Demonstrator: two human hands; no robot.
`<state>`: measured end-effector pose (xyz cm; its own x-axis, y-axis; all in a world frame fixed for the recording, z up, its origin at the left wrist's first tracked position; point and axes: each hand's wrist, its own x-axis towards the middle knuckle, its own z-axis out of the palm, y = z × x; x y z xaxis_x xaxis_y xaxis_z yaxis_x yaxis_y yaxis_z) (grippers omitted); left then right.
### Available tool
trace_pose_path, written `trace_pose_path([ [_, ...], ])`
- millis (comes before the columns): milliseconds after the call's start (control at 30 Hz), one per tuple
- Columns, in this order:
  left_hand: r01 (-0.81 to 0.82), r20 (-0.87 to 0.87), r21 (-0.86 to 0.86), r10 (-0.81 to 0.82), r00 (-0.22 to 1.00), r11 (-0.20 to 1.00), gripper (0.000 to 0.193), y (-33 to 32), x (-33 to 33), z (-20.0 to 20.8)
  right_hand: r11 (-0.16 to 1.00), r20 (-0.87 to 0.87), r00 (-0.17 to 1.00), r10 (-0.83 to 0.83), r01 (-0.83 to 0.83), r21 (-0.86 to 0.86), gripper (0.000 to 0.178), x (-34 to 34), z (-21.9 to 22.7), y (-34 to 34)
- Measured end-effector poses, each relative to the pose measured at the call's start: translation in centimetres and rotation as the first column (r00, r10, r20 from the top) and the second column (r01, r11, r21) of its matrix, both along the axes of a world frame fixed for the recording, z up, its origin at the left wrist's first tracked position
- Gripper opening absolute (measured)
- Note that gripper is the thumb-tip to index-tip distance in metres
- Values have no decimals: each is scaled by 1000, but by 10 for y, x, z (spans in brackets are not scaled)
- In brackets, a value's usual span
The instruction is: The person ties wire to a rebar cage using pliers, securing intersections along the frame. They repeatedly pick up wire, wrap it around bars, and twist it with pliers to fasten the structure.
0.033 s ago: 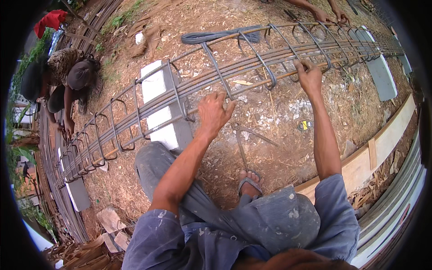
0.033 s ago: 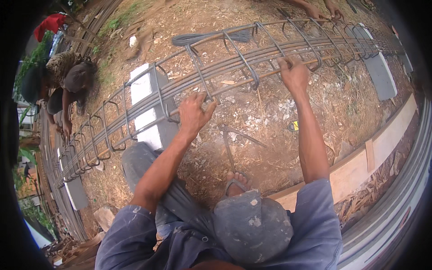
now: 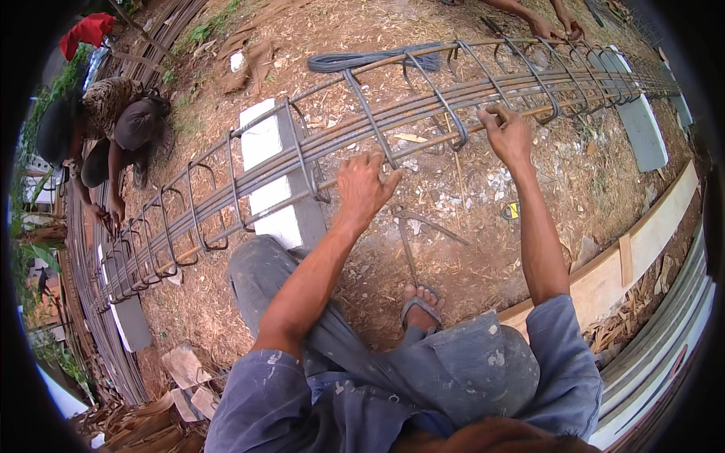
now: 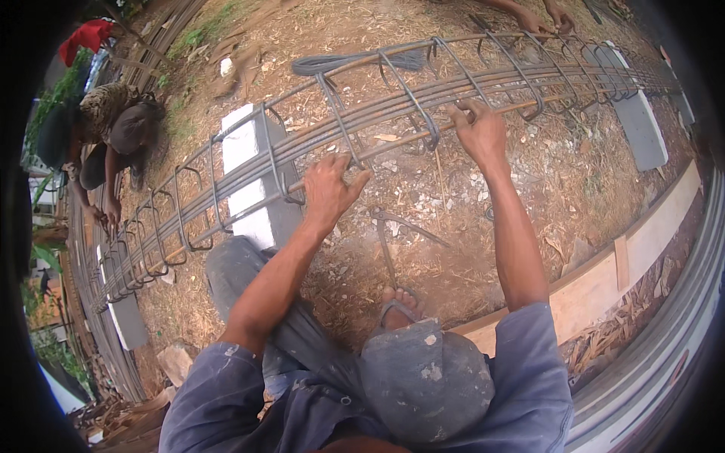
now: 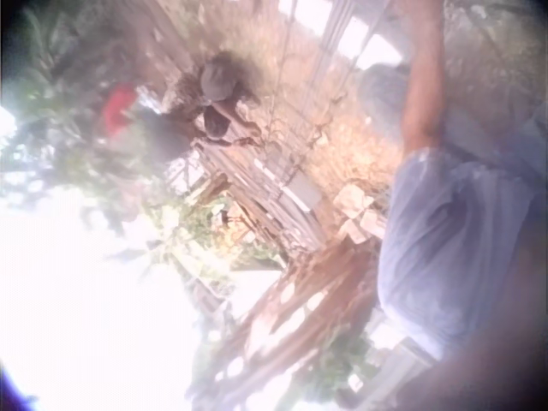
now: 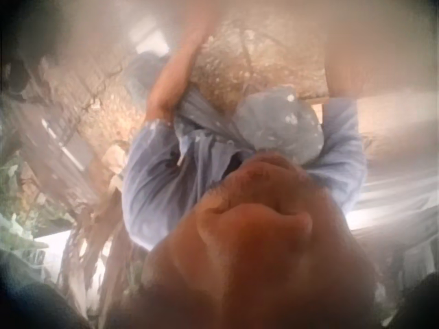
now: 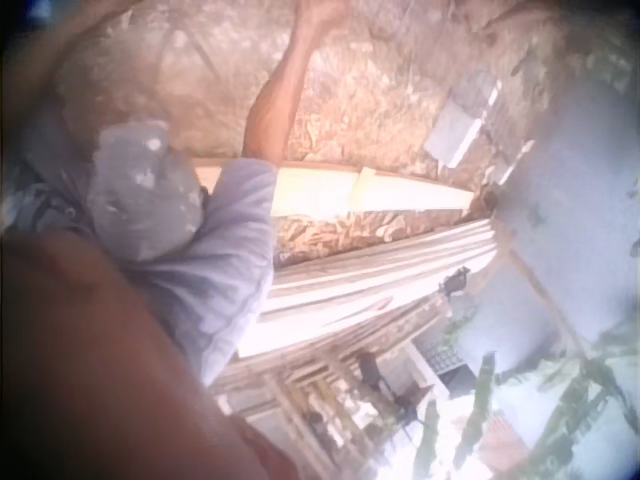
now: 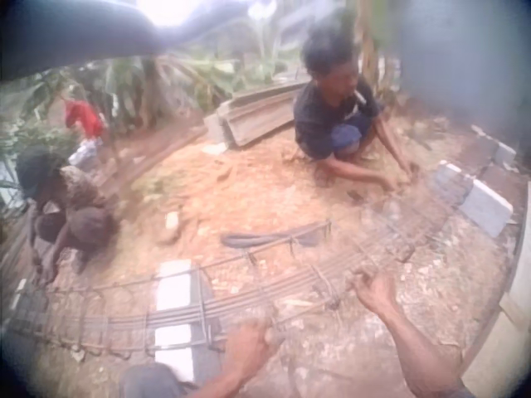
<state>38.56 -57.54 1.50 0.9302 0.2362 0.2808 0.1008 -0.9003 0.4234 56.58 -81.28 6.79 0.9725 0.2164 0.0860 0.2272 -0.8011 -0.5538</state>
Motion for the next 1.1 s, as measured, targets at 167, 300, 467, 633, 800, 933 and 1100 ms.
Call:
trace_pose_path([
  [167,3,-78,-109,-11,997,994,41,-9,7,7,992,135,990,-26,43,-120,35,-37,-17,35],
  [300,-2,-102,-177,-16,995,984,34,-3,12,10,997,42,998,-45,47,-55,36,-38,-20,48],
  [467,34,-67,-149,-45,997,988,30,0,12,9,996,212,975,-66,51,76,41,-53,-29,49],
  [633,66,-3,-51,-67,998,996,29,7,11,-5,810,-267,949,170,19,586,37,-118,-40,48],
  [800,122,-2,-91,-123,992,988,31,5,12,5,271,-651,671,355,592,759,28,-180,-96,38],
  [933,83,-77,-105,-92,993,991,34,4,12,9,187,-712,609,349,699,690,38,-191,-123,51],
  [1100,59,-141,-138,-79,987,989,36,1,13,15,72,-667,546,508,744,664,39,-159,-137,70],
])
